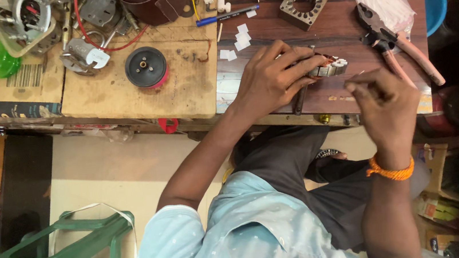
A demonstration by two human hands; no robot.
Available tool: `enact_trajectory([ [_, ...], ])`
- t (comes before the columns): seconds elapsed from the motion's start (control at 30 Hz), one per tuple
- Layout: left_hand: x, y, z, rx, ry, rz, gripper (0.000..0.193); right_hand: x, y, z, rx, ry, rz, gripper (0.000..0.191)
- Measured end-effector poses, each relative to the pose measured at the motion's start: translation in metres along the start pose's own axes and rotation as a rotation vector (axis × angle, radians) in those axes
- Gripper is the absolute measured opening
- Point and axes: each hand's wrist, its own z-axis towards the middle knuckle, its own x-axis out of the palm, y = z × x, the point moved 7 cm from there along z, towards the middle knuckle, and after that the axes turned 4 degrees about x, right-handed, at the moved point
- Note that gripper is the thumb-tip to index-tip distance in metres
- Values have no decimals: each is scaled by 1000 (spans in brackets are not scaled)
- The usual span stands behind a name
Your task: The person sits at a workbench and works on an electric motor armature, holding the rotor with one hand while fitting and pressing copper winding components into place around it by hand. They rotate the armature to reach different sides and continue seating the windings throughout the clip.
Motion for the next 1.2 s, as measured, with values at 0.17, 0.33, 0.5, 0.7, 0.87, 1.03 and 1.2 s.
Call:
enact_trajectory([
  [0.17, 4, 3, -2, -33, -7, -6, 48, 26, 10, -17, -209, -9, -116, 9],
  [0.33, 0, -2, -7, 47, -42, 55, 47, 53, -3, -21, -74, -56, -66, 5],
  [0.5, -1, -19, -27, 273, -181, 141, 35, 53, 4, -40, -169, -116, -9, 11],
  [0.7, 18, -6, -39, 73, -325, -94, 16, 23, 14, -41, -184, -89, -151, 12],
  [0.87, 27, 2, -48, -328, -446, -357, 12, 24, 35, -6, -254, -33, -269, 16],
  [1.03, 28, -5, -47, -493, -493, -407, 12, 37, 45, 38, -219, 48, -124, 10],
  [1.2, 30, -6, -44, -584, -503, -387, 15, 45, 40, 68, -197, 75, -190, 9],
])
